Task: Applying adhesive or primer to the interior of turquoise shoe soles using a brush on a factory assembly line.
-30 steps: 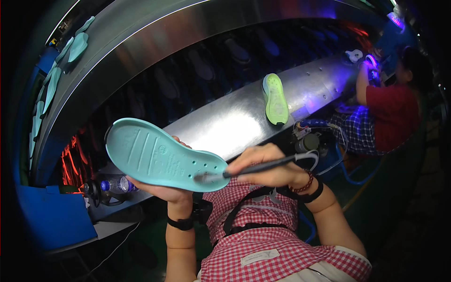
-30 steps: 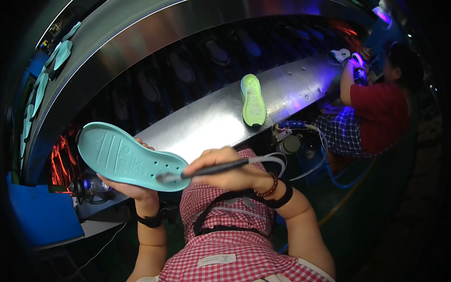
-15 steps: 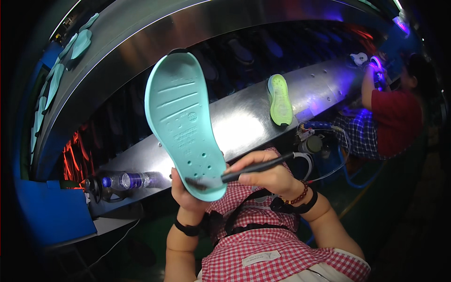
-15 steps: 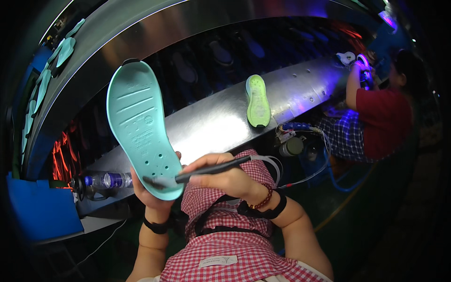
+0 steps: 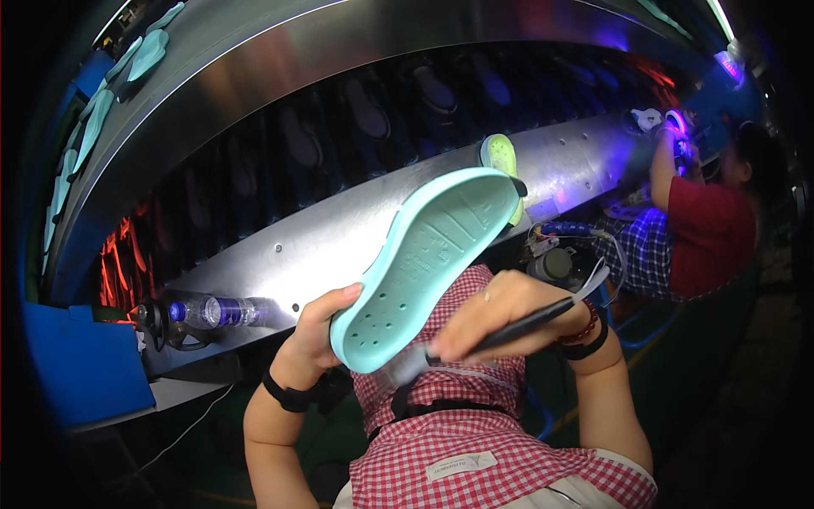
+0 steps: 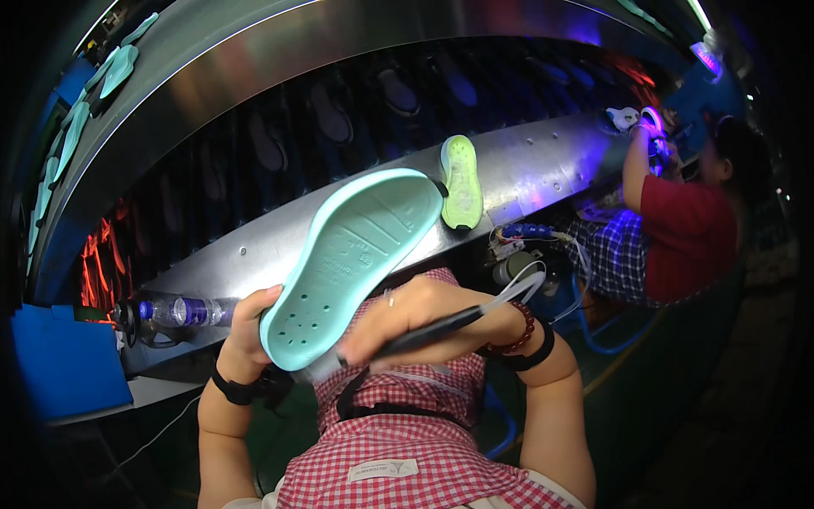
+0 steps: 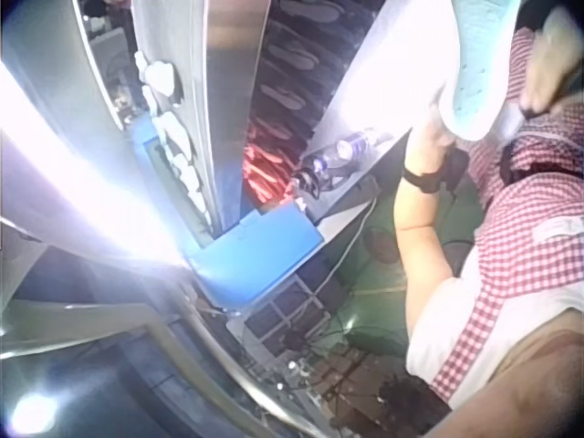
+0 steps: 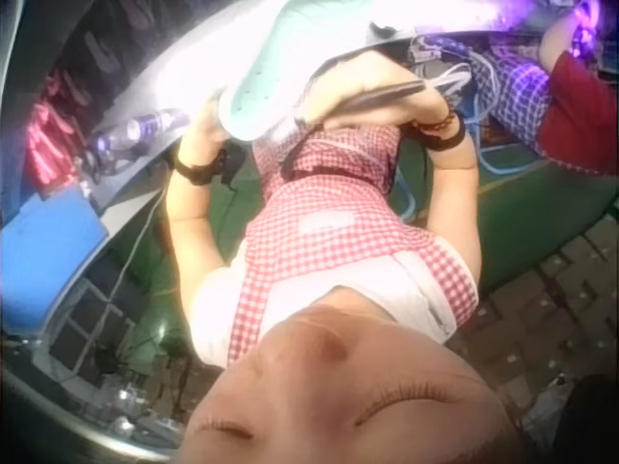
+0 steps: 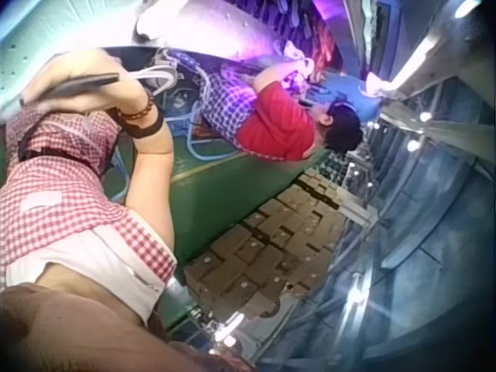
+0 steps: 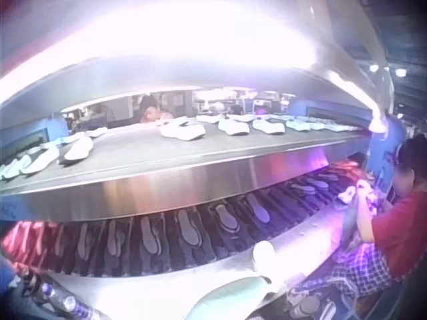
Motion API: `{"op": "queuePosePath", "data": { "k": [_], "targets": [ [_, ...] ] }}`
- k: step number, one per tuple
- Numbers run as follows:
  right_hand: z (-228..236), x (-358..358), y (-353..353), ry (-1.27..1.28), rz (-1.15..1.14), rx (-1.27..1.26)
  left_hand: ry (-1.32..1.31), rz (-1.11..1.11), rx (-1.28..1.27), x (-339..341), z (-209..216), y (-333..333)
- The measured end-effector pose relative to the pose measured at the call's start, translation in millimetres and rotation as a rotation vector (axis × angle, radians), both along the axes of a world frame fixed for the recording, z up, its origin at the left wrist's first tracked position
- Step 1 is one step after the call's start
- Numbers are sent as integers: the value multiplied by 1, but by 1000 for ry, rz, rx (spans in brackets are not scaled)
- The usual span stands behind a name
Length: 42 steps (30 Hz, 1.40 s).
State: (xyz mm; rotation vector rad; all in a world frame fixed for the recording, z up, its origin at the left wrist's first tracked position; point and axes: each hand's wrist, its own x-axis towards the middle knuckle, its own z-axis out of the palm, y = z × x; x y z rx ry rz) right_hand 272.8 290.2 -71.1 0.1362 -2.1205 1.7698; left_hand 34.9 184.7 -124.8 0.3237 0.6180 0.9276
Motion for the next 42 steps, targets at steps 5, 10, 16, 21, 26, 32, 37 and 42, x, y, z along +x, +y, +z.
{"op": "queuePosePath", "data": {
  "k": [5, 10, 16, 21, 26, 32, 37, 42],
  "targets": [
    [-2, 3, 13, -101, 103, 132, 340, -127, 44, 9, 33, 8],
    [1, 7, 15, -37, -92, 187, 238, -56, -92, -3, 22, -3],
    [0, 18, 18, -195, 69, 238, 233, 118, -62, -14, 23, -13],
    [-14, 11, 15, 11, -194, 71, 471, 112, 89, -25, 29, -23],
    [10, 18, -9, 80, -240, 42, -172, 361, 42, -39, 19, -36],
    [-38, -27, -17, -86, -438, -114, -302, 665, 185, 12, -28, 11],
    [-54, -43, -16, -152, -615, -271, -99, 623, 109, 26, -45, 8],
    [-54, -49, -47, 53, -637, 487, -93, 808, 43, 24, -42, 11]
  ]
}}
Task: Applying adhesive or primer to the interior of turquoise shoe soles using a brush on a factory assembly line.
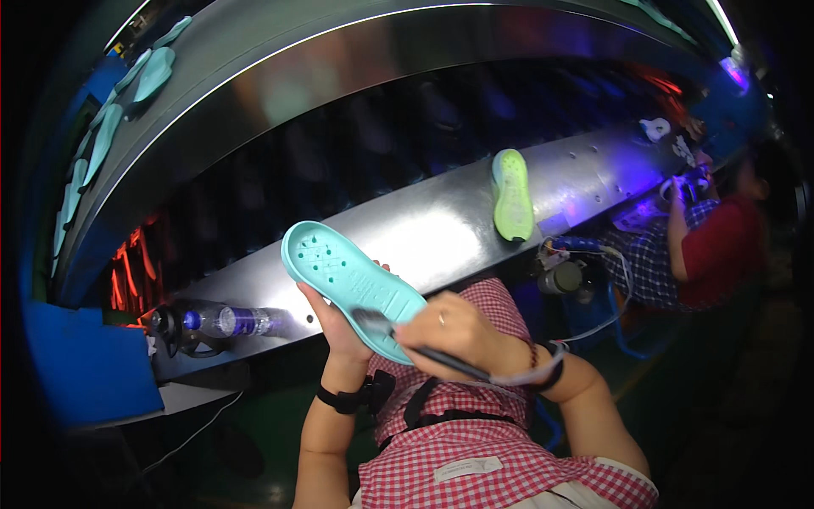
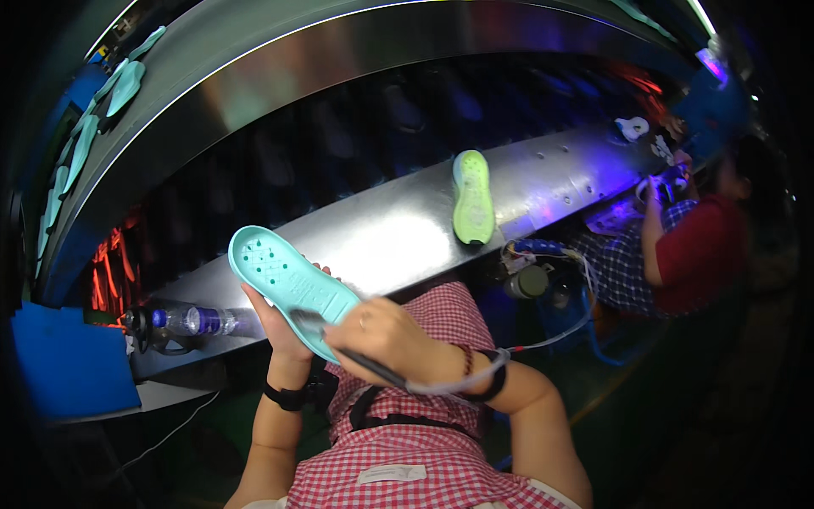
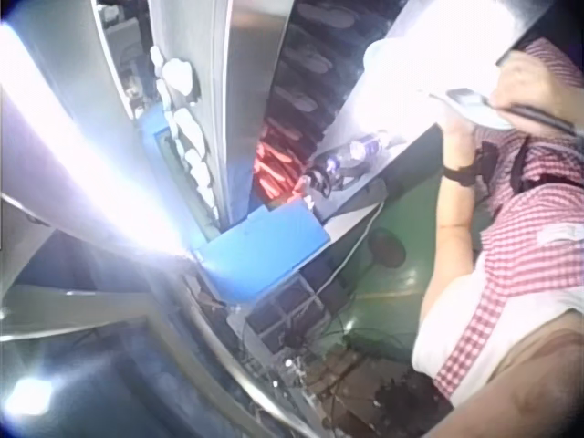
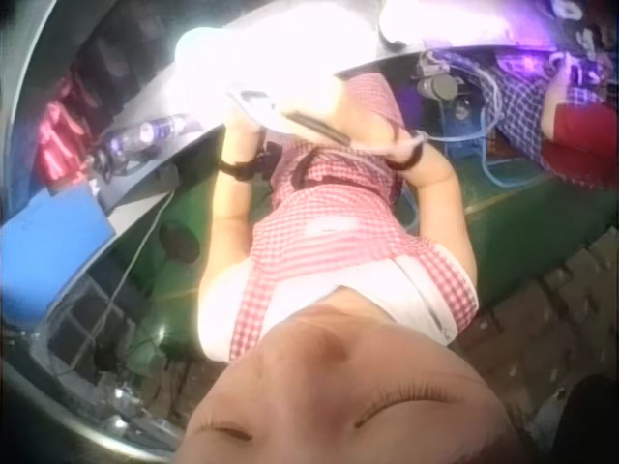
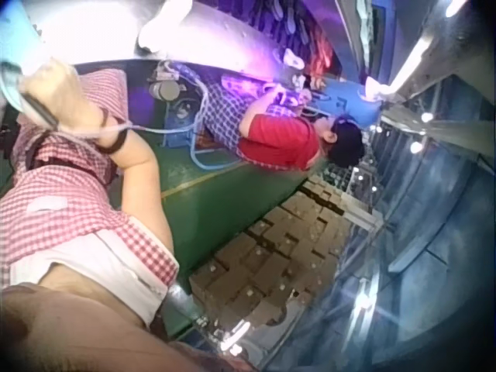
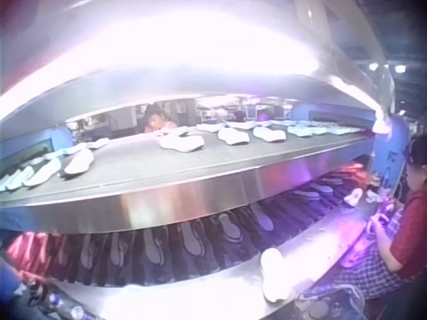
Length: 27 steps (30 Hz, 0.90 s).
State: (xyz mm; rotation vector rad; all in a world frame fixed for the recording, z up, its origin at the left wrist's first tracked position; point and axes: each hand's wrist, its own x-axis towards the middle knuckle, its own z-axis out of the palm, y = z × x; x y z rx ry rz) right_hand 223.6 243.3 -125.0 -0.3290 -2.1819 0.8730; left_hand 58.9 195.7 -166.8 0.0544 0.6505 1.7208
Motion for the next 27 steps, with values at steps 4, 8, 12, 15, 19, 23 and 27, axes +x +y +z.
{"op": "queuePosePath", "data": {
  "k": [4, 8, 12, 15, 19, 23, 27],
  "targets": [
    [17, 29, 5, -109, 244, -50, 32, -11, 124, -8, 8, -2],
    [30, 17, 22, 87, 90, -401, 68, -69, 151, 12, 19, -5],
    [31, 8, 9, 52, 178, -237, 23, -17, 230, 14, 18, 0],
    [36, 21, 10, 58, 313, -384, 51, 39, 275, 3, 20, 3],
    [26, 23, 22, 51, 262, -420, 174, 131, 278, 1, 38, 3],
    [32, 35, 25, 91, 478, -482, 257, 121, 371, -13, 42, 2],
    [18, 34, 31, 85, 212, -537, 338, 187, 236, -8, 53, 4]
  ]
}}
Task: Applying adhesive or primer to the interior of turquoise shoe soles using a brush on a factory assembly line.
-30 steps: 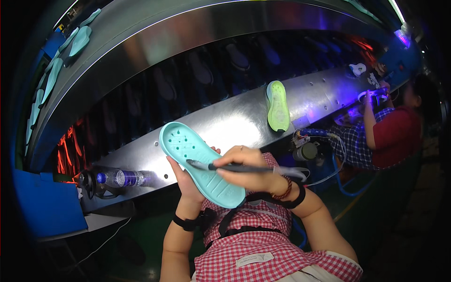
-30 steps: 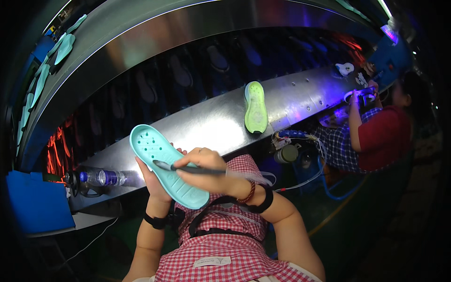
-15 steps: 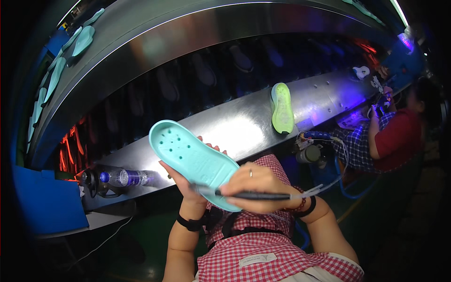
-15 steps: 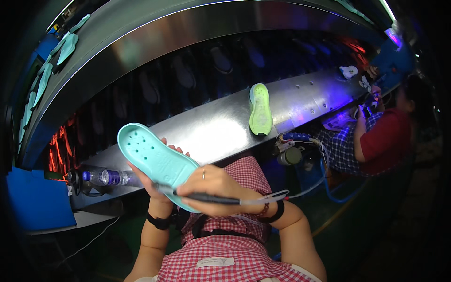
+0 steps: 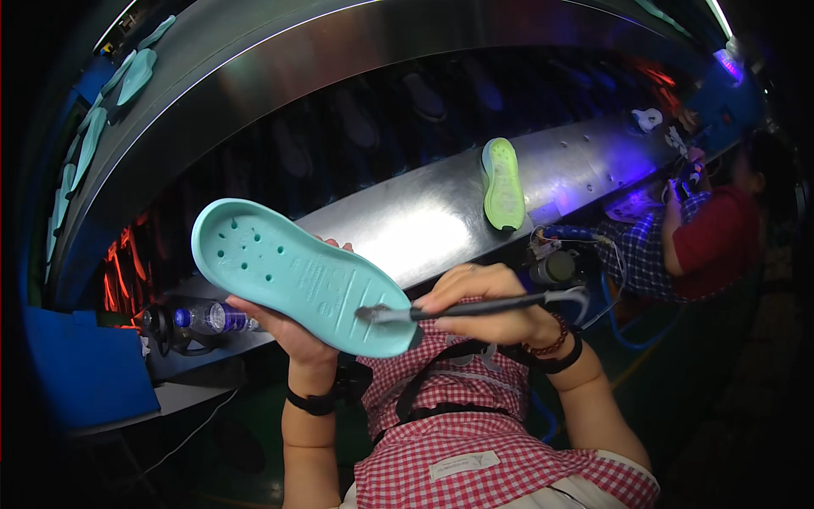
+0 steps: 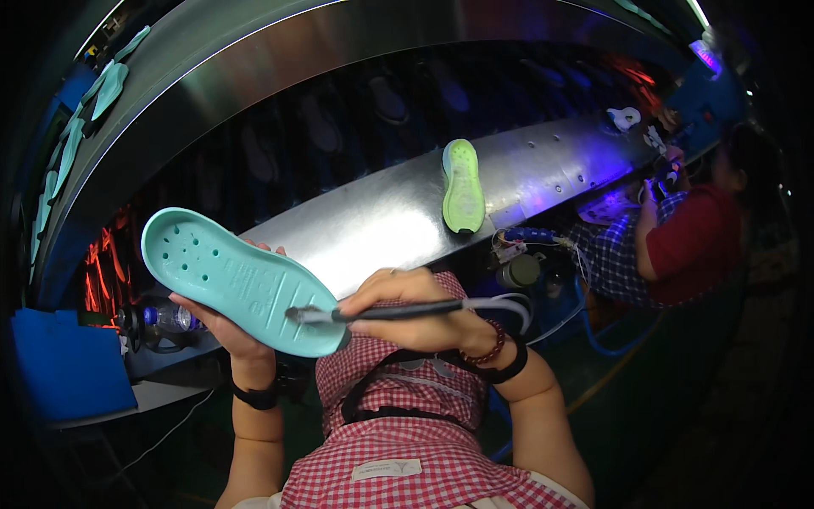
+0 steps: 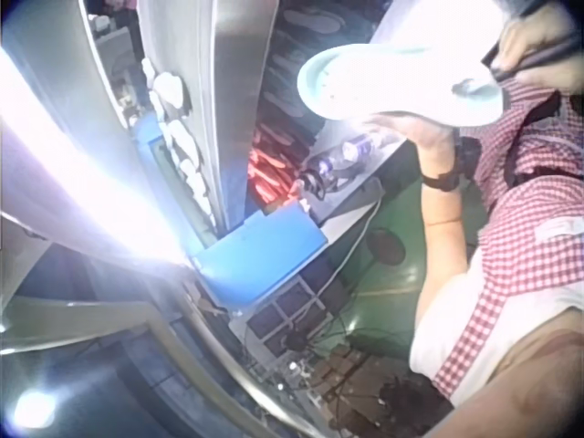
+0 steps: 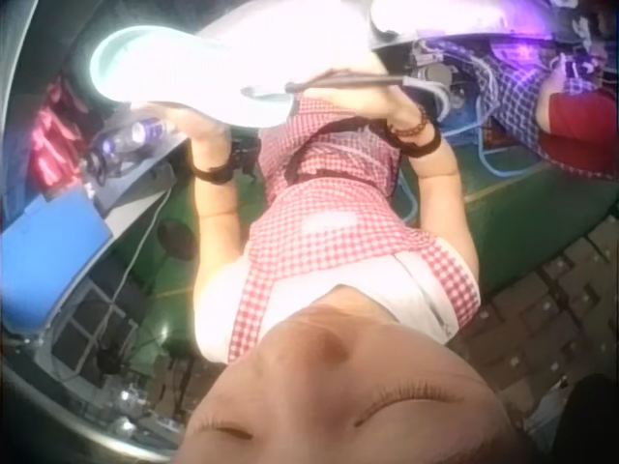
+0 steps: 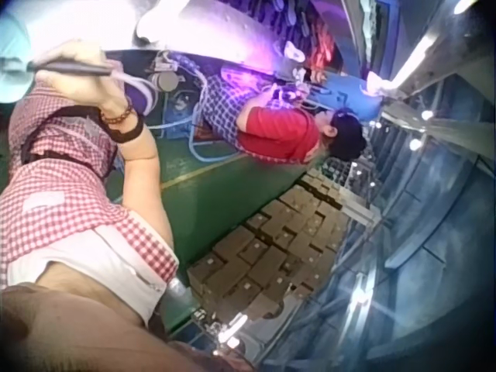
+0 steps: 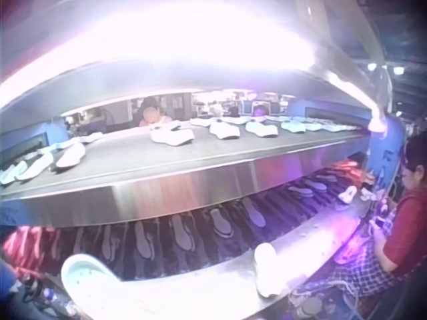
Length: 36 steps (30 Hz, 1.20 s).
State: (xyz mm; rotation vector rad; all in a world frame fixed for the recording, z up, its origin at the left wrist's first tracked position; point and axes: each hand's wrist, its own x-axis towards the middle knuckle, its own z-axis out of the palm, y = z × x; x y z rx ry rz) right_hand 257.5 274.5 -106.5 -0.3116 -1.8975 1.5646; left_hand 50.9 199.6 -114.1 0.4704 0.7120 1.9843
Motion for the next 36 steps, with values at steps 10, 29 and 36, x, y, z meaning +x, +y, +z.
{"op": "queuePosePath", "data": {
  "k": [10, 29, 36],
  "targets": [
    [-24, -8, -11, 254, 229, -478, -97, -167, 122, -7, 17, -2],
    [19, -15, -12, 135, 45, -403, -191, -269, 134, 20, 6, -7],
    [21, -14, -3, 69, 101, 45, -64, -242, 45, 11, 8, -9]
  ]
}}
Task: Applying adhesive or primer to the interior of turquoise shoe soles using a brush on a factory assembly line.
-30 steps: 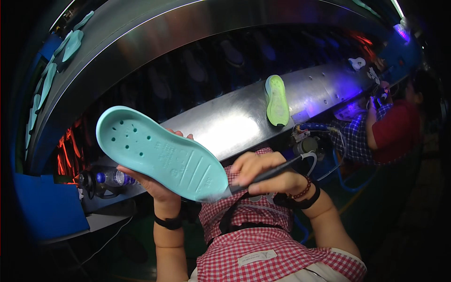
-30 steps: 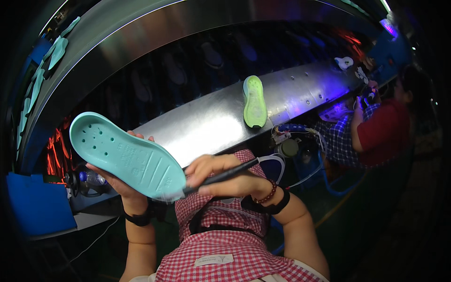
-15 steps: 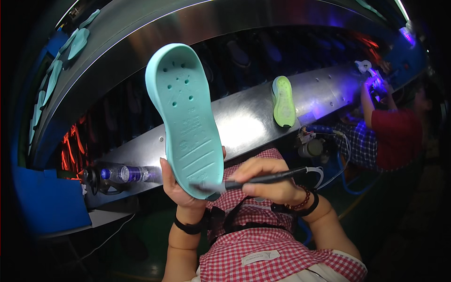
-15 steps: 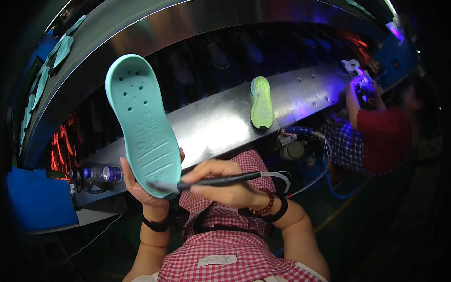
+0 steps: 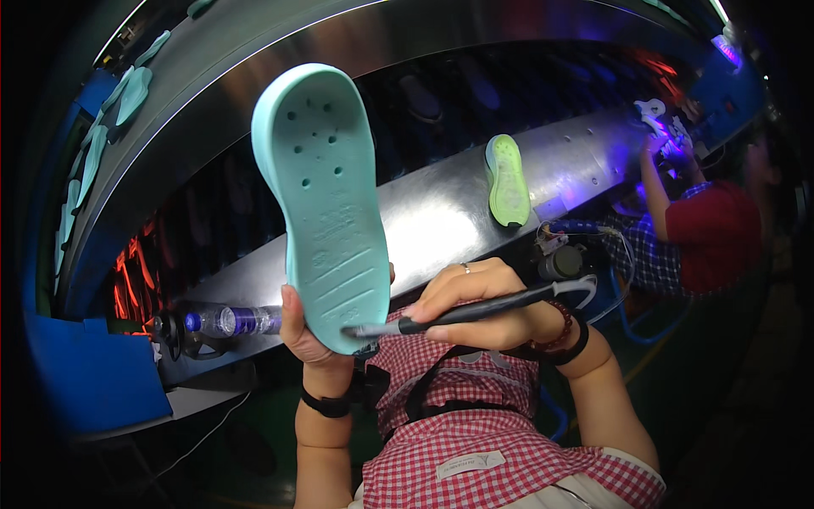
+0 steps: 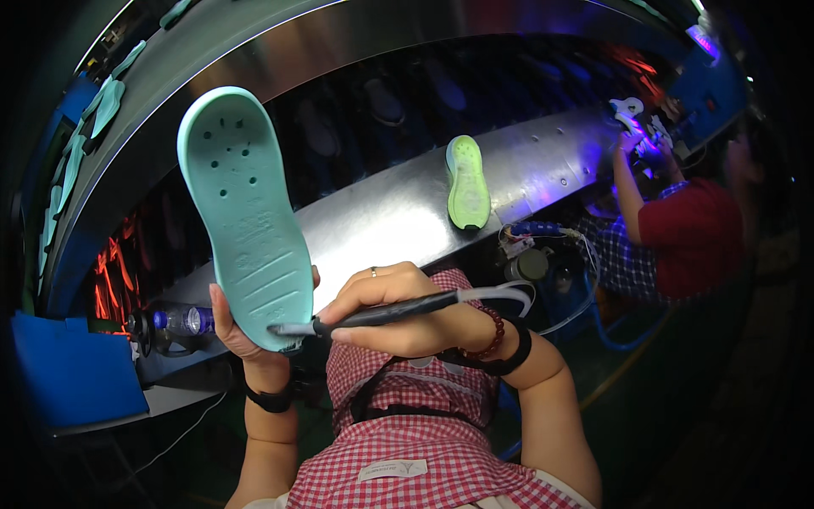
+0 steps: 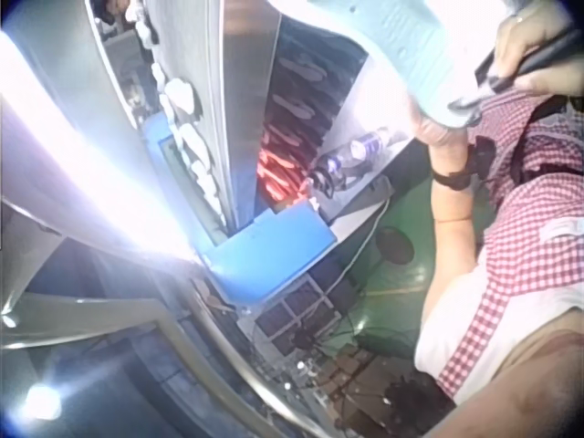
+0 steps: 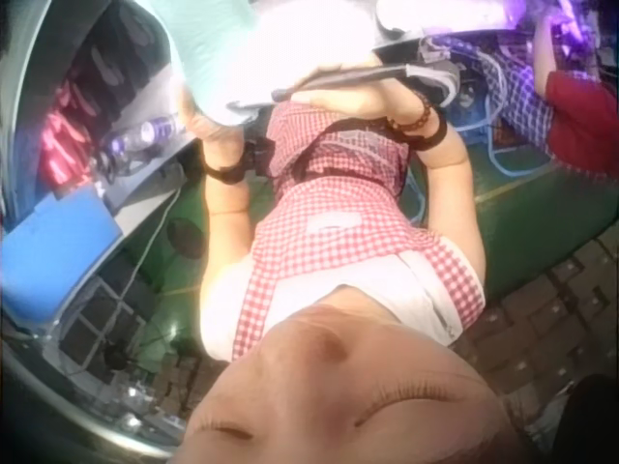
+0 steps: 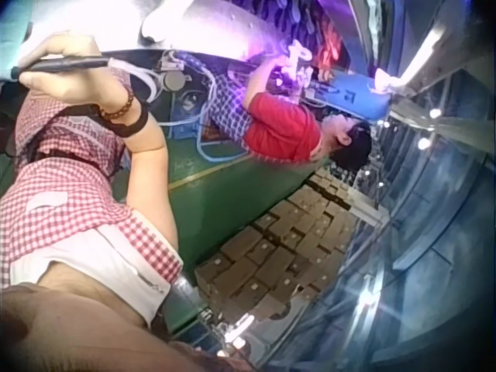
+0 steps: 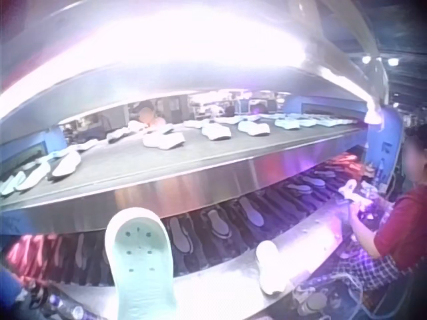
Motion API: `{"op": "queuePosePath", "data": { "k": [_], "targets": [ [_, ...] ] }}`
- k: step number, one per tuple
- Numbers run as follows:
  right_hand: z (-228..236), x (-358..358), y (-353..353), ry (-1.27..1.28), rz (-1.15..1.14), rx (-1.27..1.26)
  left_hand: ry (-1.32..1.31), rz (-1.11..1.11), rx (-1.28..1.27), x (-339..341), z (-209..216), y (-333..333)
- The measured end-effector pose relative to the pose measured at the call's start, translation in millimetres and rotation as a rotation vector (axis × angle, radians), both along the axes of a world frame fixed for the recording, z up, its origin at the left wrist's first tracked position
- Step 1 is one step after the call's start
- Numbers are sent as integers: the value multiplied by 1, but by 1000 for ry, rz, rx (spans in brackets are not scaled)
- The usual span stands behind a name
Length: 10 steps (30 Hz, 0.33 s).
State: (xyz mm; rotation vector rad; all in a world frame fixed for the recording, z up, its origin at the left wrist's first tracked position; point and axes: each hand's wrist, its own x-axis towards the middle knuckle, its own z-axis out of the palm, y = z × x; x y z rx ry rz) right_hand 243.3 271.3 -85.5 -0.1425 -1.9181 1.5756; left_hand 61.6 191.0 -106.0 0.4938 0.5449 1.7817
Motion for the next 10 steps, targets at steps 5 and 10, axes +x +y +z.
{"op": "queuePosePath", "data": {
  "k": [5, 10],
  "targets": [
    [2, 2, -12, 99, 212, 126, -241, -187, -36, -11, 3, 3],
    [11, 11, 11, 15, 95, 173, -185, -327, -325, -20, -1, 0]
  ]
}}
